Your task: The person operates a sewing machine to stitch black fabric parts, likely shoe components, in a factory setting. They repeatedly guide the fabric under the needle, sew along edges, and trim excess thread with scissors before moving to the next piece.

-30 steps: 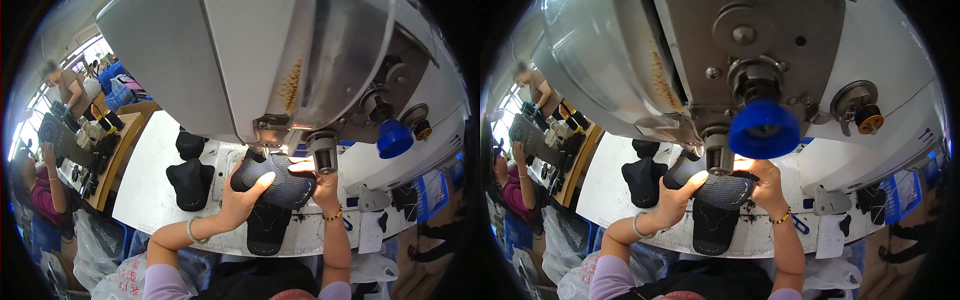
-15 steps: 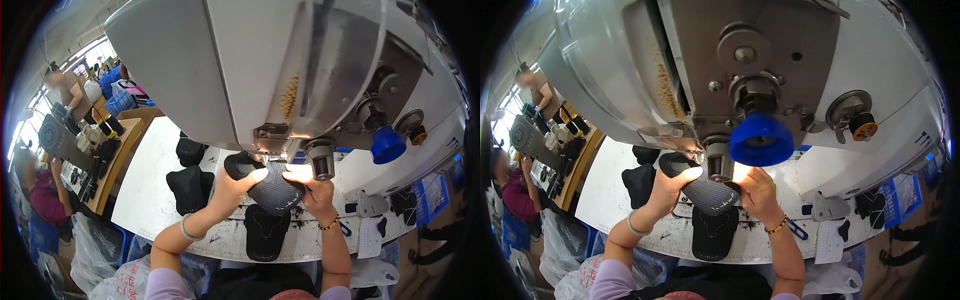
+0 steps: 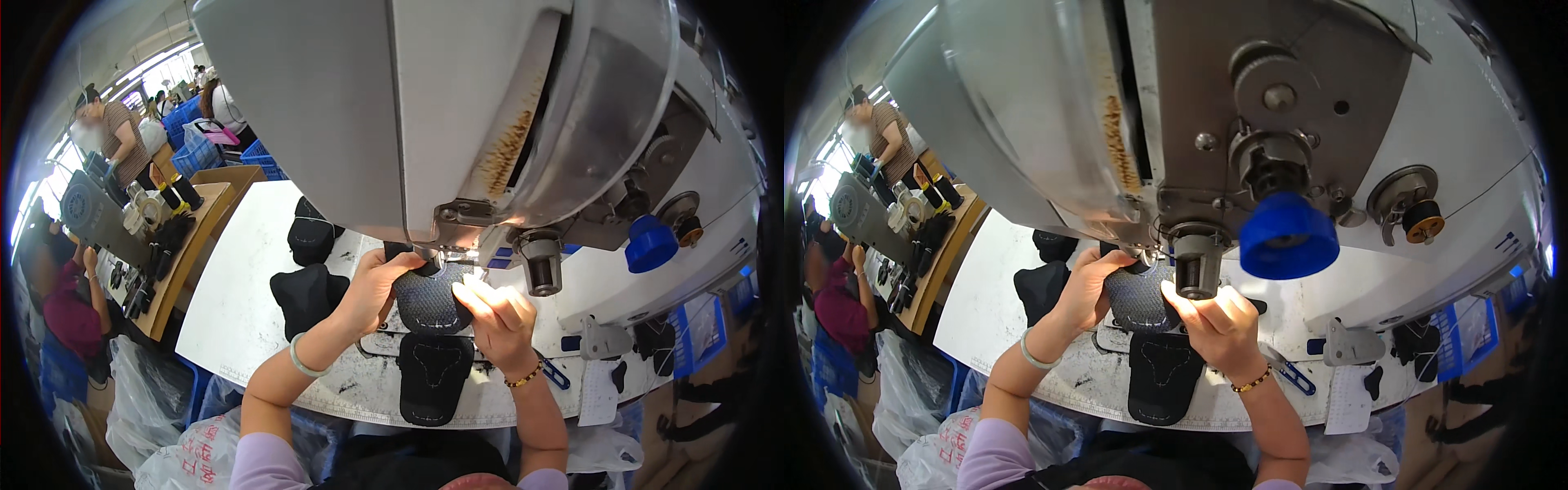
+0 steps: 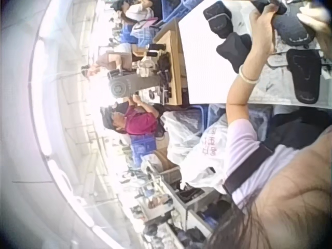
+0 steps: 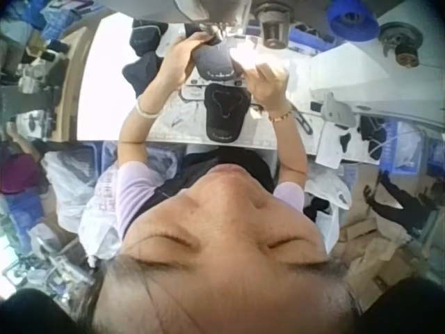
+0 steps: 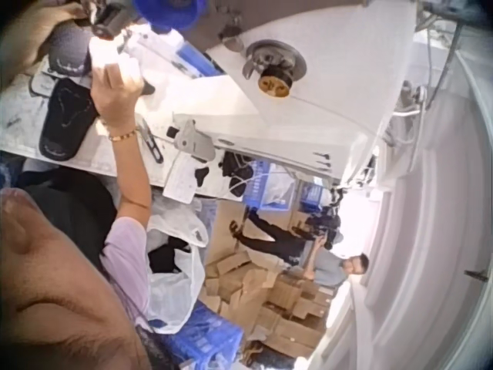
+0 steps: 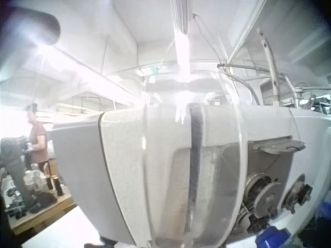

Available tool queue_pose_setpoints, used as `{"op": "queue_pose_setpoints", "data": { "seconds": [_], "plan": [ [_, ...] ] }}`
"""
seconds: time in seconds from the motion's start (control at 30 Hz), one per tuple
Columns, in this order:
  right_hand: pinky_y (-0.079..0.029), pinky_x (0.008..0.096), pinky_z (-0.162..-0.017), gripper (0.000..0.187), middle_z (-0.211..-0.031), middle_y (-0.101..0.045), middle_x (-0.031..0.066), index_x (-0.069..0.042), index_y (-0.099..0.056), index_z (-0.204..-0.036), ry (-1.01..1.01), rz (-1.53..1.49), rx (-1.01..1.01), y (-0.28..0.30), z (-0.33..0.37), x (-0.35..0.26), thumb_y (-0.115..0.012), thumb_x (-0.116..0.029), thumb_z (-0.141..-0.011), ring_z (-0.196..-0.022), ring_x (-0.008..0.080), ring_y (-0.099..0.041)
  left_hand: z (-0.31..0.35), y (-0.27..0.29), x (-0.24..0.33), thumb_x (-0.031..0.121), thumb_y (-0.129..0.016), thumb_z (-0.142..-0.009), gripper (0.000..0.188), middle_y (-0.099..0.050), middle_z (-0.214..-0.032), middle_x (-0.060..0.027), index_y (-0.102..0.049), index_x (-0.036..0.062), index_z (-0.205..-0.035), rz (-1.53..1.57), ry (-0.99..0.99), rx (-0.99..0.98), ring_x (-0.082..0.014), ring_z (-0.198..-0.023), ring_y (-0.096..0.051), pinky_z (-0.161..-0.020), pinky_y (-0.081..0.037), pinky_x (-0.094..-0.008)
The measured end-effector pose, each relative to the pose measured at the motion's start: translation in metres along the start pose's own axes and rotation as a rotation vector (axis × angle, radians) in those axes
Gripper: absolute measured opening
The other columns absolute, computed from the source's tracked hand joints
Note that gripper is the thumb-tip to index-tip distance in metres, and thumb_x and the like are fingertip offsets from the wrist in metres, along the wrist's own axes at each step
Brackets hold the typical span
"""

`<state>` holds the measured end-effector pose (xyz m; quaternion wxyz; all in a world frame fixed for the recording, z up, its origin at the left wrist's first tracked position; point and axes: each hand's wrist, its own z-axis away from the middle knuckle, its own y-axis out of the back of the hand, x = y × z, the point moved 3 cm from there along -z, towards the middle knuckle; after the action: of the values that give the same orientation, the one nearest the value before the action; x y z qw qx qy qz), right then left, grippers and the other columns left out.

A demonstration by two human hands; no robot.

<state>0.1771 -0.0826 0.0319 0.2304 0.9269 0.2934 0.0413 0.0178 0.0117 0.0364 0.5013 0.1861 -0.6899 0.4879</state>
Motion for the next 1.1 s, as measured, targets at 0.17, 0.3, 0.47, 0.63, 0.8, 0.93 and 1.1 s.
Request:
{"op": "queue_pose_setpoints", "data": {
  "seconds": [0.17, 0.3, 0.47, 0.63, 0.8, 0.93, 1.1],
  "plan": [
    [-0.041, 0.0296, -0.049, 0.036, -0.075, -0.050, 0.0014, -0.008, -0.067, -0.099, -0.029, -0.122, 0.032, 0.003, 0.000, 0.007, -0.066, 0.001, -0.065, -0.055, 0.0188, -0.050, -0.001, -0.004, -0.001, 0.004, -0.054, -0.088, 0.012, -0.065, -0.088, -0.0073, -0.063, -0.0027, -0.092, -0.002, 0.005, 0.010, -0.0128, -0.082, -0.061, -0.076, -0.049, -0.0259],
    [-0.044, 0.0322, -0.051, 0.024, -0.077, -0.054, 0.0076, -0.006, -0.062, -0.093, -0.040, -0.131, 0.167, 0.002, 0.002, 0.009, -0.062, 0.004, -0.071, -0.058, 0.0232, -0.055, 0.003, -0.001, -0.001, 0.003, -0.053, -0.088, 0.014, -0.064, -0.092, -0.0071, -0.061, -0.0035, -0.098, -0.052, -0.062, 0.055, -0.0130, -0.084, -0.061, -0.077, -0.048, -0.0260],
    [-0.047, 0.0344, -0.080, 0.018, -0.096, -0.062, 0.0124, -0.001, -0.059, -0.097, -0.143, -0.048, 0.170, 0.007, 0.009, 0.013, -0.058, 0.006, -0.081, -0.089, 0.0269, -0.060, 0.004, -0.006, 0.006, 0.005, -0.055, -0.089, 0.015, -0.062, -0.096, -0.0083, -0.058, -0.0027, -0.102, -0.024, -0.041, 0.079, -0.0144, -0.086, -0.060, -0.080, -0.049, -0.0272],
    [-0.047, 0.0291, -0.075, 0.021, -0.103, -0.059, 0.0118, 0.002, -0.058, -0.101, -0.172, -0.077, 0.205, 0.011, 0.010, 0.017, -0.053, 0.008, -0.081, -0.089, 0.0215, -0.056, 0.004, 0.002, -0.002, 0.009, -0.060, -0.088, 0.014, -0.063, -0.091, -0.0069, -0.061, -0.0015, -0.097, -0.062, -0.154, 0.080, -0.0116, -0.082, -0.060, -0.074, -0.050, -0.0245],
    [-0.046, 0.0246, -0.072, 0.020, -0.103, -0.060, 0.0106, 0.002, -0.059, -0.103, -0.229, -0.058, 0.271, 0.016, 0.007, 0.023, -0.052, 0.007, -0.084, -0.088, 0.0173, -0.056, 0.035, 0.073, 0.035, 0.018, -0.065, -0.085, 0.026, -0.065, -0.085, -0.0078, -0.060, -0.0035, -0.099, -0.290, -0.325, 0.424, -0.0109, -0.066, -0.061, -0.058, -0.049, -0.0218],
    [-0.046, 0.0227, -0.068, 0.017, -0.100, -0.061, 0.0085, 0.000, -0.062, -0.100, -0.352, -0.017, 0.314, 0.022, 0.002, 0.034, -0.056, 0.005, -0.085, -0.083, 0.0136, -0.057, 0.068, 0.133, 0.056, 0.017, -0.065, -0.084, 0.032, -0.066, -0.091, -0.0124, -0.061, -0.0083, -0.103, -0.474, -0.182, 0.505, -0.0145, -0.076, -0.064, -0.068, -0.052, -0.0235],
    [-0.042, 0.0227, -0.054, 0.017, -0.095, -0.060, 0.0041, -0.006, -0.061, -0.098, -0.554, -0.118, 0.173, 0.018, -0.009, 0.041, -0.057, 0.002, -0.084, -0.062, 0.0105, -0.050, 0.086, 0.185, 0.031, 0.026, -0.070, -0.080, 0.035, -0.061, -0.074, -0.0059, -0.060, -0.0031, -0.098, -1.122, 0.036, 0.675, -0.0156, -0.060, -0.056, -0.055, -0.045, -0.0300]
  ]
}}
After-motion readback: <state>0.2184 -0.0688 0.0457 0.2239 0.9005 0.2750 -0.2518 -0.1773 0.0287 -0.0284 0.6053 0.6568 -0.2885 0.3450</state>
